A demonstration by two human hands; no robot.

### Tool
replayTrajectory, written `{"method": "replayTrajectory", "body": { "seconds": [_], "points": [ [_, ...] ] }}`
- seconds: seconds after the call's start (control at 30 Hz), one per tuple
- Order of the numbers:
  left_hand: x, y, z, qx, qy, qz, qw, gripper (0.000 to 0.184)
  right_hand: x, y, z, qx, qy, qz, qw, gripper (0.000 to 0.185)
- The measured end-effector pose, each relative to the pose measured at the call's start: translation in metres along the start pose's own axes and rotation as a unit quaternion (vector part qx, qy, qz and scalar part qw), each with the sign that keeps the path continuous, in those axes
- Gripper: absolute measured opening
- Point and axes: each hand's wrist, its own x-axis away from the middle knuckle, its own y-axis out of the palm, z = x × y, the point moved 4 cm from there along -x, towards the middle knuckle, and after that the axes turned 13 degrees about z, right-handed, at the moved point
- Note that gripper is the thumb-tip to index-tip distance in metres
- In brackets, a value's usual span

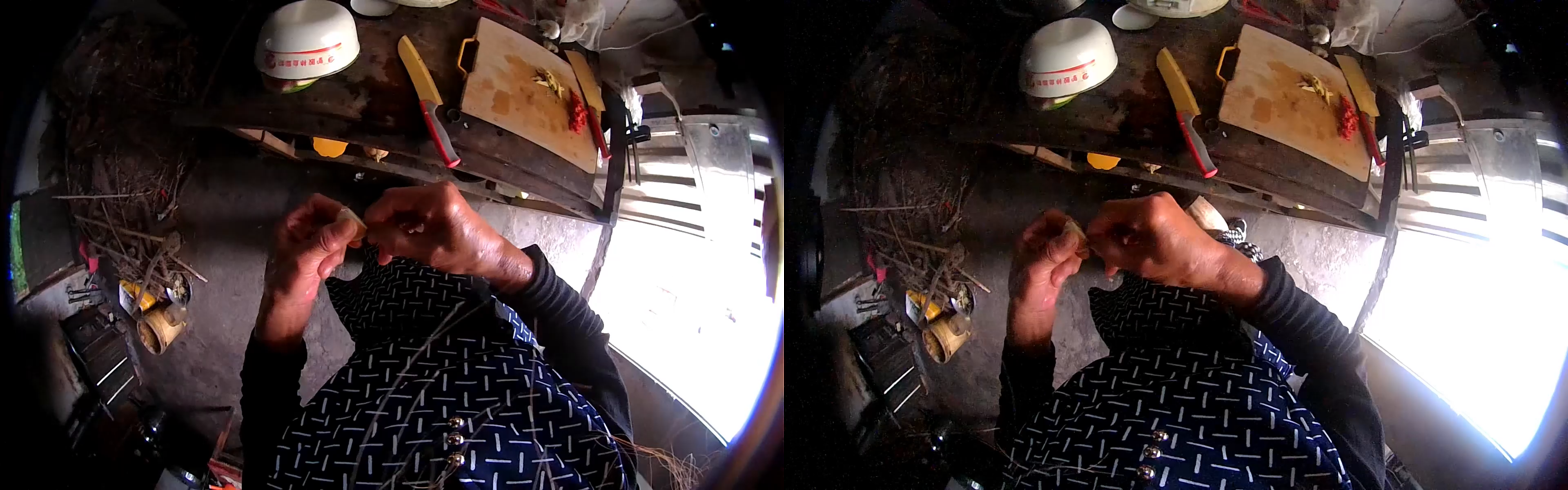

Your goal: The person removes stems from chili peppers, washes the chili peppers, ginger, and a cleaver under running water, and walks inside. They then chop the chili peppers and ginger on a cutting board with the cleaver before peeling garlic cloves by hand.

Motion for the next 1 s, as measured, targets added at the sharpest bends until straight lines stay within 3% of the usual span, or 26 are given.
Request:
{"method": "replayTrajectory", "body": {
  "seconds": [0.17,0.27,0.33,0.43,0.6,0.7,0.77,1.0],
  "points": [
    [0.002,0.001,-0.001,-0.021,0.014,0.003,1.0,0.019,-0.003,0.002,-0.004,0.059,-0.05,-0.001,0.997,0.01],
    [0.007,0.007,0.003,-0.021,0.009,0.015,1.0,0.019,-0.001,0.004,-0.001,0.015,-0.004,-0.004,1.0,0.011],
    [0.008,0.008,0.004,-0.013,0.022,0.033,0.999,0.019,0.0,0.004,-0.001,-0.083,0.038,0.019,0.996,0.008],
    [0.002,0.009,-0.008,0.119,0.029,-0.025,0.992,0.02,-0.001,0.003,0.003,-0.144,0.096,0.041,0.984,0.006],
    [0.003,0.007,-0.004,0.146,0.002,-0.012,0.989,0.022,-0.002,0.0,0.001,-0.171,0.096,0.021,0.98,0.016],
    [0.0,0.003,-0.006,0.123,0.008,-0.005,0.992,0.024,-0.001,-0.003,-0.003,-0.129,0.059,0.039,0.989,0.014],
    [-0.001,0.001,-0.006,0.101,0.014,-0.007,0.995,0.024,-0.001,-0.003,-0.008,0.0,-0.022,0.048,0.999,0.016],
    [-0.002,0.0,-0.001,0.034,0.035,-0.003,0.999,0.023,-0.004,-0.004,-0.012,0.082,-0.03,0.007,0.996,0.014]
  ]
}}
